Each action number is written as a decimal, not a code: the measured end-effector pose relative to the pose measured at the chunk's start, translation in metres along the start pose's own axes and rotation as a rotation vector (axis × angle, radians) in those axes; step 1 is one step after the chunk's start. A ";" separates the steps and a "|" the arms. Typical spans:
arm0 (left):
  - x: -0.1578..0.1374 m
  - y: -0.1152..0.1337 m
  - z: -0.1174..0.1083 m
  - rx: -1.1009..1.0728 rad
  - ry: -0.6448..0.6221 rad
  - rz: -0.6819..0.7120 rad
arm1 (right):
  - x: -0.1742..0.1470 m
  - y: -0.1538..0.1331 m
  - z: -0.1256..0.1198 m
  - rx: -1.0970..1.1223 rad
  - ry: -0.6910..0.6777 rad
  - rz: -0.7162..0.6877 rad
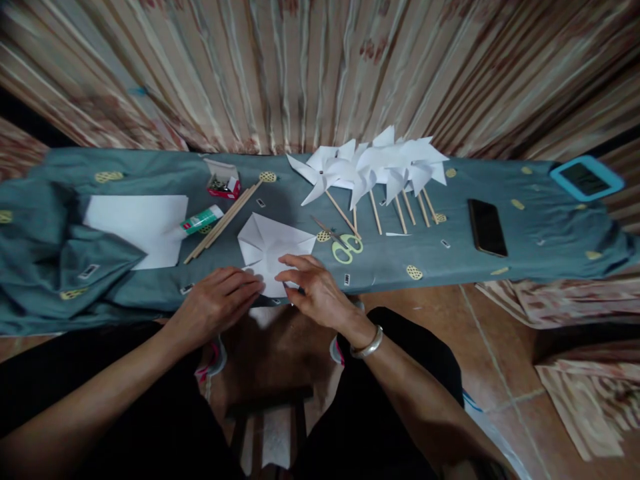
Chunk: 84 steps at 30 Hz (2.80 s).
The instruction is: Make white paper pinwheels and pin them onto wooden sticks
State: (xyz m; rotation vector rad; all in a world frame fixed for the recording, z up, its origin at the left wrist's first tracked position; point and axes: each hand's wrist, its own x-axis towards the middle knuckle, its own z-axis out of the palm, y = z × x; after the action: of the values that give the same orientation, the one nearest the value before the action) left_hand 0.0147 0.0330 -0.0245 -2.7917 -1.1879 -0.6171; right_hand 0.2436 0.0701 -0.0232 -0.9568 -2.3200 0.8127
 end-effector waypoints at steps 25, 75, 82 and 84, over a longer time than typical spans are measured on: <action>0.002 -0.003 0.009 -0.326 0.070 -0.155 | 0.014 0.000 0.022 -0.084 0.260 0.118; 0.005 0.000 0.010 -0.191 -0.002 -0.130 | 0.024 -0.006 0.049 -0.481 0.041 -0.058; 0.005 0.000 0.010 -0.152 -0.014 -0.127 | 0.023 -0.006 0.030 -0.437 0.041 -0.042; 0.005 0.000 0.010 -0.144 -0.021 -0.122 | 0.024 0.001 0.021 -0.413 0.111 -0.003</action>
State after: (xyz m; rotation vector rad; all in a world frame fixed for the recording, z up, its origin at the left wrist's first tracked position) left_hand 0.0212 0.0380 -0.0316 -2.8646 -1.3796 -0.7115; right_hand 0.2159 0.0814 -0.0329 -1.1329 -2.4361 0.2699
